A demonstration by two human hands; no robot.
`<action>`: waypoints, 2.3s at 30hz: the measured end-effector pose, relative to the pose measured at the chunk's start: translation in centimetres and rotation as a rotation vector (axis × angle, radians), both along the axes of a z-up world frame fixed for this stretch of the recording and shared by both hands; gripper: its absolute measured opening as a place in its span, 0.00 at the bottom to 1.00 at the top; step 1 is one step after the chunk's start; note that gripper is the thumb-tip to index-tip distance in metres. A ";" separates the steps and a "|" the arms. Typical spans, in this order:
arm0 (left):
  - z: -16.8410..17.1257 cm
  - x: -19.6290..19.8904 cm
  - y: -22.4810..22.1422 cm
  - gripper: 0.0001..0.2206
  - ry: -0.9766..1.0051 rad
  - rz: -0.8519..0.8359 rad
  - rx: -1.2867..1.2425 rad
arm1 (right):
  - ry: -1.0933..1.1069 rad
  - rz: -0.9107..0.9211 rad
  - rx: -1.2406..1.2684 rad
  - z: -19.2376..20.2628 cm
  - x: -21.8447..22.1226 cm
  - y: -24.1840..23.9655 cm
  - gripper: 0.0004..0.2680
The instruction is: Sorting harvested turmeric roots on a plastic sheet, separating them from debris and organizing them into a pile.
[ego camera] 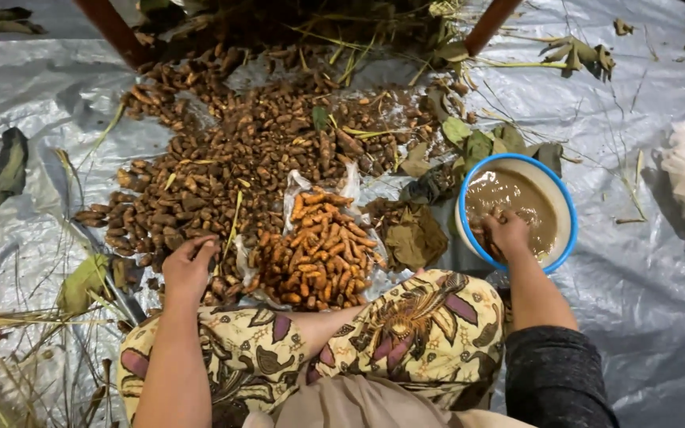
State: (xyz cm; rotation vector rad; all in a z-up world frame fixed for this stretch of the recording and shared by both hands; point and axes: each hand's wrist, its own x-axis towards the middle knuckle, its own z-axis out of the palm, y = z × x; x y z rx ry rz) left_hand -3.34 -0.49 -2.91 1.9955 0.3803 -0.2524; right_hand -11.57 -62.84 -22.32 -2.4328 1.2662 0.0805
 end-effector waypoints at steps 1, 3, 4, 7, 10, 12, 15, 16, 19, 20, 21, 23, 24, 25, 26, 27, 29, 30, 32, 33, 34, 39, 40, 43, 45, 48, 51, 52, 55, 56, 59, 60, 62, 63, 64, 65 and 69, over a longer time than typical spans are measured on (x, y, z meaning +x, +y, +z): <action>1.1 -0.5 -0.5 0.09 0.004 -0.005 0.002 | 0.004 -0.005 0.002 0.3 -0.5 -0.3 0.15; 3.2 -1.3 -1.4 0.11 0.058 -0.047 -0.107 | -0.194 -0.182 0.087 0.8 -0.8 -1.0 0.14; 3.1 -2.0 -1.8 0.11 0.060 -0.051 -0.102 | -0.192 -0.187 0.091 1.9 -0.9 -0.5 0.14; 1.7 -3.5 -2.8 0.09 0.025 -0.033 -0.157 | -0.389 -0.305 0.180 5.2 -0.8 1.4 0.12; -1.5 -5.6 -4.9 0.08 0.168 -0.010 -0.543 | -0.486 -0.197 0.250 8.5 -1.0 3.8 0.09; -2.5 -7.9 -7.2 0.06 0.432 -0.213 -0.784 | -0.280 0.219 0.547 10.7 -1.6 4.6 0.22; -2.0 -11.5 -11.0 0.09 0.746 -0.546 -0.759 | 0.128 0.510 0.333 9.4 -1.0 6.2 0.31; -3.1 -12.0 -11.4 0.09 0.752 -0.551 -0.757 | 0.130 0.503 0.336 8.1 -0.5 5.9 0.31; -6.2 -13.0 -12.2 0.11 0.856 -0.730 -0.818 | 0.321 0.530 0.096 4.5 0.0 5.4 0.26; -6.9 -12.5 -12.2 0.11 0.920 -0.711 -0.842 | 0.313 0.454 0.041 3.7 0.4 5.3 0.25; -7.5 -11.9 -12.2 0.11 0.984 -0.690 -0.866 | 0.305 0.378 -0.014 3.0 0.8 5.2 0.24; -7.8 -11.6 -12.3 0.11 1.018 -0.689 -0.880 | 0.341 0.355 -0.095 4.1 1.8 5.7 0.25; -7.9 -11.5 -12.2 0.11 1.056 -0.679 -0.900 | 0.383 0.339 -0.176 4.6 2.2 6.1 0.26; -7.7 -11.5 -12.4 0.11 1.059 -0.679 -0.894 | 0.383 0.336 -0.170 4.4 2.1 5.8 0.26; -7.4 -11.4 -12.4 0.12 1.052 -0.687 -0.875 | 0.261 0.316 -0.172 4.2 2.1 5.5 0.22; -7.1 -11.2 -12.5 0.12 1.045 -0.694 -0.856 | 0.139 0.294 -0.173 4.0 2.2 5.3 0.19; -7.4 -11.1 -12.5 0.12 1.056 -0.686 -0.867 | 0.054 0.273 -0.177 3.4 2.3 4.3 0.16; -7.6 -11.0 -12.5 0.12 1.060 -0.677 -0.884 | -0.032 0.258 -0.185 3.2 2.6 3.7 0.17; -7.6 -11.1 -12.5 0.12 1.065 -0.677 -0.893 | -0.074 0.186 -0.072 5.4 2.7 3.7 0.14; -7.6 -11.1 -12.5 0.13 1.070 -0.680 -0.901 | -0.118 0.112 0.042 6.5 2.8 3.6 0.13; -7.4 -11.1 -12.5 0.13 1.076 -0.680 -0.898 | -0.114 0.109 0.044 6.8 2.5 3.1 0.13; -7.2 -10.8 -12.7 0.12 1.105 -0.682 -0.839 | -0.365 -0.038 0.118 10.3 1.5 1.7 0.14; -7.2 -10.8 -12.7 0.12 1.108 -0.684 -0.838 | -0.363 -0.041 0.116 10.4 1.8 1.7 0.14; -7.3 -10.8 -12.7 0.12 1.114 -0.671 -0.850 | -0.299 0.059 0.223 12.1 3.2 3.0 0.17; -7.5 -10.9 -12.6 0.13 1.121 -0.650 -0.896 | 0.014 0.056 0.390 14.9 4.4 6.0 0.28; -7.4 -10.9 -12.7 0.13 1.129 -0.646 -0.869 | 0.244 0.287 0.191 9.1 5.0 5.4 0.25; -7.4 -10.9 -12.6 0.12 1.103 -0.654 -0.852 | 0.197 0.298 0.075 4.9 4.3 4.6 0.29; -7.2 -10.8 -12.7 0.12 1.101 -0.656 -0.854 | 0.196 0.298 0.072 6.0 4.0 5.4 0.29; -6.9 -10.7 -12.7 0.12 1.115 -0.638 -0.868 | 0.146 0.244 0.026 7.3 2.9 6.9 0.28; -6.9 -10.7 -12.7 0.12 1.119 -0.645 -0.867 | 0.143 0.299 -0.027 6.6 2.6 6.5 0.26; -7.3 -11.1 -12.6 0.12 1.112 -0.652 -0.865 | 0.127 0.343 -0.092 6.6 1.9 6.8 0.22; -7.4 -10.9 -12.7 0.13 1.094 -0.660 -0.863 | 0.106 0.327 -0.110 7.1 2.1 7.0 0.19; -7.3 -10.8 -12.7 0.12 1.088 -0.664 -0.849 | 0.114 0.297 -0.097 8.6 2.2 7.6 0.17; -7.2 -10.9 -12.7 0.12 1.086 -0.667 -0.836 | 0.125 0.267 -0.083 9.4 2.3 7.9 0.17; -7.0 -10.9 -12.7 0.12 1.086 -0.667 -0.835 | 0.125 0.267 -0.081 7.9 1.8 7.0 0.17; -6.8 -10.9 -12.7 0.12 1.089 -0.668 -0.831 | -0.009 0.230 -0.113 6.4 1.3 6.2 0.15; -6.6 -10.8 -12.8 0.12 1.093 -0.646 -0.827 | -0.186 0.049 0.070 3.8 0.8 3.5 0.14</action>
